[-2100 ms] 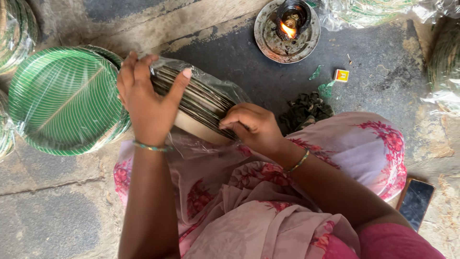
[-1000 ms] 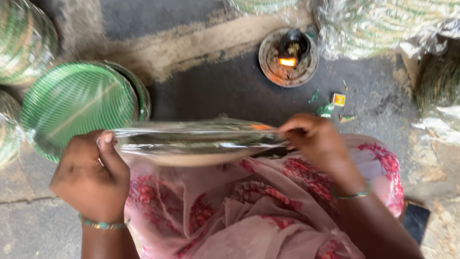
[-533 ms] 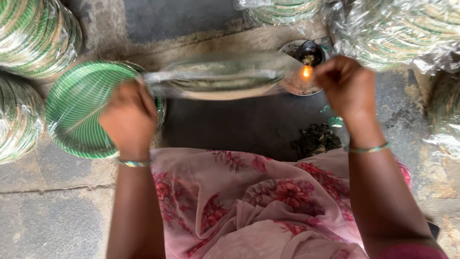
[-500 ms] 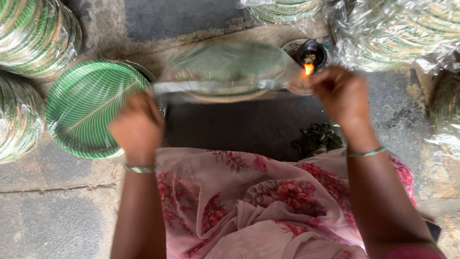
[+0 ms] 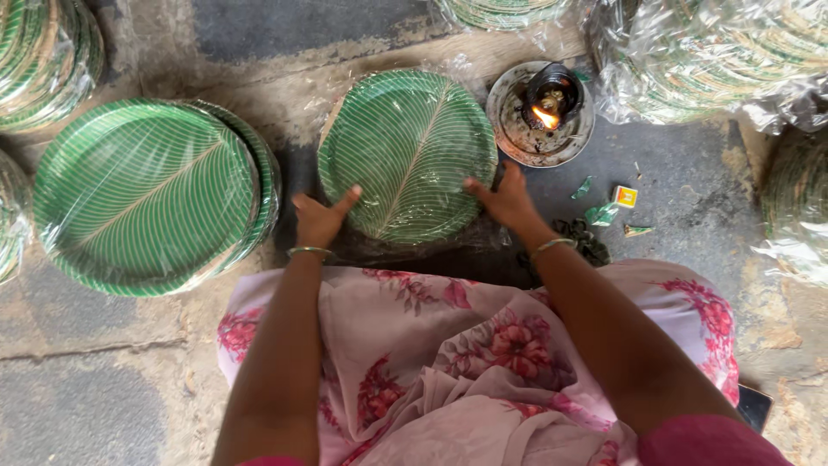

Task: The person sits on the floor and wraps stacks of green leaf-patterned plates with plastic film. They use a small flame from a traditional oil lamp to heat and shrink the plastic wrap around each stack, then place the finished bundles aside.

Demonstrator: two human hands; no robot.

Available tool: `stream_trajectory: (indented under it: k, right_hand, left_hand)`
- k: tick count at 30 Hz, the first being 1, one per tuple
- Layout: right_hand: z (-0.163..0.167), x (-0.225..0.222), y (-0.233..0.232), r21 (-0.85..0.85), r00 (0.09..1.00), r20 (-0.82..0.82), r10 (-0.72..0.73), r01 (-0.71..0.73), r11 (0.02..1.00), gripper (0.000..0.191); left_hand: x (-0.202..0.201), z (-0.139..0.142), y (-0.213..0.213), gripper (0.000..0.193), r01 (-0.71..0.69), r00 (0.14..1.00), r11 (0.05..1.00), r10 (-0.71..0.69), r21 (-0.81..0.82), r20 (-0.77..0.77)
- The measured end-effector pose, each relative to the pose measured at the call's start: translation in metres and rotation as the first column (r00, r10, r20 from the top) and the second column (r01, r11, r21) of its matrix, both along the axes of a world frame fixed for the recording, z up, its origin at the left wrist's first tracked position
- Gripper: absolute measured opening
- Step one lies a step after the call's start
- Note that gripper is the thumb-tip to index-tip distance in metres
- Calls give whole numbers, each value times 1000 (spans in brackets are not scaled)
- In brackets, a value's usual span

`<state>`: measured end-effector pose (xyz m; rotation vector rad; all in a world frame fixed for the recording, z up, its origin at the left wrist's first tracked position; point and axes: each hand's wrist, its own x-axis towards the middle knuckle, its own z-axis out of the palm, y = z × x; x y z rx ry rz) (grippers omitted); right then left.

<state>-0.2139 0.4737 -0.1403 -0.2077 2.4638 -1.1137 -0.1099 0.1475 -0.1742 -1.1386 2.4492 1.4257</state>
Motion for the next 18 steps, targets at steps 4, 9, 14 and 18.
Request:
stream_trajectory:
  k: [4,9,14,18]
  right_hand:
    - [-9,18,6,-282,879,475,34,116,952,53]
    - [0,13,43,-362,656,720,226,78,929,44]
    - [12,11,61,-426,791,593,149,151,892,36]
    - [23,23,56,-608,937,134,322,-179,774,25]
  left_hand:
    - [8,-1,6,88,152,941,884,-266,442,209]
    - [28,4,-12,50,246,945,617,-323,748,-44]
    - [41,5,-6,40,311,950,639,-225,703,-216]
    - [47,30,11,31,421,903,746,-292,516,-316]
